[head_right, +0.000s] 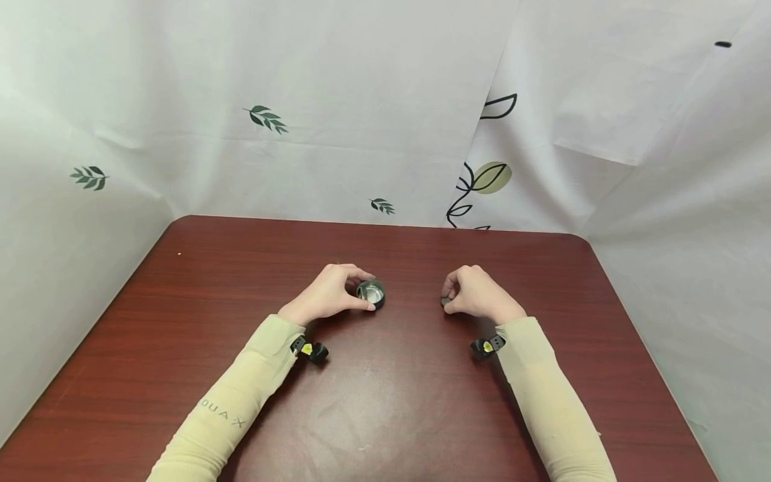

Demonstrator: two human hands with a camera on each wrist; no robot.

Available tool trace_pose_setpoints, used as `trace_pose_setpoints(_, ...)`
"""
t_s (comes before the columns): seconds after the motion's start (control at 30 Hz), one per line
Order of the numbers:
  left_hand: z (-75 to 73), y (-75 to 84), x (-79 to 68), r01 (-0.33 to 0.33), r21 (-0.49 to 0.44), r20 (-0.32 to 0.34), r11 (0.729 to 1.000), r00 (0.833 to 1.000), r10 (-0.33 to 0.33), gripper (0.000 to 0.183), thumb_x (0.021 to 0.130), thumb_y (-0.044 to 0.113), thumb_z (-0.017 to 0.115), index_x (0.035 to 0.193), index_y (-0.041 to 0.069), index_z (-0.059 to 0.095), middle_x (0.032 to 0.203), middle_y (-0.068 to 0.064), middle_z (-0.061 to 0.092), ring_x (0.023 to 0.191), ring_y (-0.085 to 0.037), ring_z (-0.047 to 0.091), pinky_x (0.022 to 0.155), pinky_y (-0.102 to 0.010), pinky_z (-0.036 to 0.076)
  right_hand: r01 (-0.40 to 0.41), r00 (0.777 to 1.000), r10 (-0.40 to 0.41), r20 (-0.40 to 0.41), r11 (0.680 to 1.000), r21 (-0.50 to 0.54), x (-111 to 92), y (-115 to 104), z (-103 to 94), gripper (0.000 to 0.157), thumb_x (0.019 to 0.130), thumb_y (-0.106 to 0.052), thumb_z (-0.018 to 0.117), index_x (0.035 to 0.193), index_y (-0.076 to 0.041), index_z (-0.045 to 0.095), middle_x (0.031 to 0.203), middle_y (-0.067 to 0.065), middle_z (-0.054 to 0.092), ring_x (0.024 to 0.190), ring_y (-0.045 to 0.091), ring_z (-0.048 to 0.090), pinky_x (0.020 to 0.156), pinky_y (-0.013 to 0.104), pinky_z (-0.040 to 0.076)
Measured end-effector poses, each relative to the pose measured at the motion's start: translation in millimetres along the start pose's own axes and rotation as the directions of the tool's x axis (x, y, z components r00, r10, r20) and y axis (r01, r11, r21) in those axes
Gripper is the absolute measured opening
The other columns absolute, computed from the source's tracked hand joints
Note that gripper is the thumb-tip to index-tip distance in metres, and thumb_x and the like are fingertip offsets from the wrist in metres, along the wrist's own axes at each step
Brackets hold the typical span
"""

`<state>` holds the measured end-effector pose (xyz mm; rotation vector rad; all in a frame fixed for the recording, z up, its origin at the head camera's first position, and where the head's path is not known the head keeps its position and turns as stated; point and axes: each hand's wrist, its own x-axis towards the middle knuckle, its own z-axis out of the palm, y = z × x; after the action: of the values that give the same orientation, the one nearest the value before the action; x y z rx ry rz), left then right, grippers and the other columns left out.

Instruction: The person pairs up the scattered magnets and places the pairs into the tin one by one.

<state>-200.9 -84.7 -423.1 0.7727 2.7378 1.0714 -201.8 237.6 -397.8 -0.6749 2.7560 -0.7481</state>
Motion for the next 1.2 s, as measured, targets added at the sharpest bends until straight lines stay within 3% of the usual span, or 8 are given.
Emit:
trace_pose_setpoints(0.23,-0.5,0.8,-0.3,0.004,0.000,0.002,1.000,1.000,-0.004,0.056,0.076,0.029,0.093,0.123,0.008,0.072,0.106,0.002,0.071,0.090,-0.011,0.065,0.104,-0.042,0.040,0.014,0.999,-0.013,-0.039,1.000,0.015,0.9,-2.0,3.5,0.012,0.073,-0.005,0.080,0.081,-0.011,0.074,0.072,-0.005,0.064,0.068,0.013,0.059,0.063,0.029,0.050)
trace_pose_setpoints(0.47,-0.9,1.6,-1.2,0.013,0.001,0.008,1.000,1.000,-0.013,0.055,0.077,0.029,0.092,0.123,0.008,0.072,0.107,0.000,0.070,0.092,-0.013,0.065,0.098,-0.039,0.044,0.042,0.997,-0.039,-0.065,0.998,0.050,2.3,-3.9,8.6,0.015,0.074,-0.004,0.081,0.084,-0.011,0.073,0.075,-0.003,0.065,0.069,0.013,0.061,0.064,0.030,0.053)
trace_pose_setpoints(0.67,-0.9,2.1,-1.5,0.009,0.008,0.006,1.000,1.000,-0.009,0.055,0.077,0.030,0.092,0.123,0.008,0.072,0.107,0.001,0.070,0.092,-0.013,0.066,0.108,-0.044,0.035,0.073,0.994,-0.065,-0.089,0.993,0.092,3.1,-8.5,12.0,0.016,0.073,-0.003,0.083,0.085,-0.009,0.073,0.076,-0.002,0.066,0.069,0.013,0.061,0.063,0.028,0.053)
trace_pose_setpoints(0.77,-0.3,1.4,-1.1,0.001,0.003,-0.003,1.000,1.000,-0.001,0.055,0.076,0.029,0.093,0.122,0.008,0.073,0.106,0.001,0.071,0.091,-0.013,0.065,0.101,-0.038,0.044,0.085,0.991,-0.074,-0.109,0.991,0.102,4.5,-10.5,13.6,0.018,0.072,-0.002,0.083,0.086,-0.009,0.074,0.075,-0.002,0.066,0.069,0.013,0.062,0.063,0.028,0.053)
trace_pose_setpoints(0.9,0.4,0.3,-0.7,-0.007,-0.009,-0.013,1.000,1.000,0.007,0.055,0.075,0.028,0.094,0.121,0.007,0.073,0.105,0.001,0.071,0.091,-0.013,0.065,0.084,-0.029,0.053,0.086,0.990,-0.073,-0.121,0.990,0.107,6.1,-13.2,16.0,0.019,0.071,-0.003,0.083,0.086,-0.010,0.074,0.075,-0.002,0.066,0.070,0.013,0.062,0.064,0.028,0.054)
trace_pose_setpoints(1.2,-0.2,0.6,-0.7,-0.006,-0.014,-0.006,1.000,1.000,0.006,0.055,0.075,0.028,0.093,0.122,0.007,0.072,0.106,0.000,0.071,0.092,-0.014,0.065,0.084,-0.029,0.053,0.125,0.983,-0.103,-0.153,0.982,0.142,7.6,-18.9,19.9,0.021,0.070,0.000,0.084,0.087,-0.009,0.074,0.077,-0.001,0.066,0.070,0.014,0.062,0.065,0.028,0.055)
